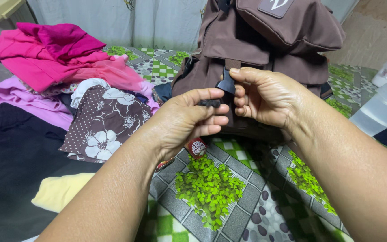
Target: The person coils a white charging cable with its power adapter and places it into a pocket of a brown backpack. They then place a red wallet, a black phone, and small snack packets into the backpack's front and side pockets, buckle the front straps, and adjust the side straps.
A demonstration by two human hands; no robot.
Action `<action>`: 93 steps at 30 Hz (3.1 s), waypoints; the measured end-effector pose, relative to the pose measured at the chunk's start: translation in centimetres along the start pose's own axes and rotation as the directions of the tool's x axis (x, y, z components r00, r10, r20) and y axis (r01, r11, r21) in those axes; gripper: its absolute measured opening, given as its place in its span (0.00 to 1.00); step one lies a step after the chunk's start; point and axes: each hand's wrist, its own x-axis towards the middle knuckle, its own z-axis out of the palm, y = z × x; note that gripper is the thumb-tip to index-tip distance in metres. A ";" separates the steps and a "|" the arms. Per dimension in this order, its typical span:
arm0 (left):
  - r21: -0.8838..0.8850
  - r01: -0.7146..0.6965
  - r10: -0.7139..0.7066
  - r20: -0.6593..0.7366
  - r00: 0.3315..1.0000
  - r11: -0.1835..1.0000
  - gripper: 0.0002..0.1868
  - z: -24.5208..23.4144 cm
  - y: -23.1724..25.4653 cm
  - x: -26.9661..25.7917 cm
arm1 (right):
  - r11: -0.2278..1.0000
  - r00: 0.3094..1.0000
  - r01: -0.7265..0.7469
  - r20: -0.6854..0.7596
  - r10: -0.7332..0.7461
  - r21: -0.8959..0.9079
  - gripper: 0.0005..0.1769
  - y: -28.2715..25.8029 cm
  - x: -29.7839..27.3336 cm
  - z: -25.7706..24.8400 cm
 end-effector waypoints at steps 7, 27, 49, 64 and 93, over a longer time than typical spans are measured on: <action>0.397 -0.098 0.175 -0.162 0.971 0.912 0.15 -1.3 -1.0 2.1 | 0.999 1.000 0.004 0.020 -0.004 0.039 0.09 -1.4 0.1 0.3; 0.188 -0.209 0.246 -0.199 0.949 0.959 0.09 1.1 -1.9 2.2 | 0.984 0.987 0.131 -0.072 -0.141 -0.123 0.08 -1.0 -1.3 1.7; -0.479 -0.217 0.012 -0.395 0.919 0.850 0.16 3.3 -0.7 1.9 | 0.966 0.954 0.186 -0.201 -0.221 -0.179 0.10 1.4 -2.0 3.8; -0.646 -0.213 -0.139 -0.449 0.883 0.733 0.46 4.7 1.9 2.9 | 0.967 0.961 0.157 -0.193 -0.196 -0.199 0.10 1.5 -2.4 4.0; 0.115 -0.054 0.081 -0.250 0.965 0.992 0.11 2.4 -0.3 5.8 | 0.703 0.949 0.021 -0.207 -0.237 -0.711 0.13 1.1 -4.3 2.9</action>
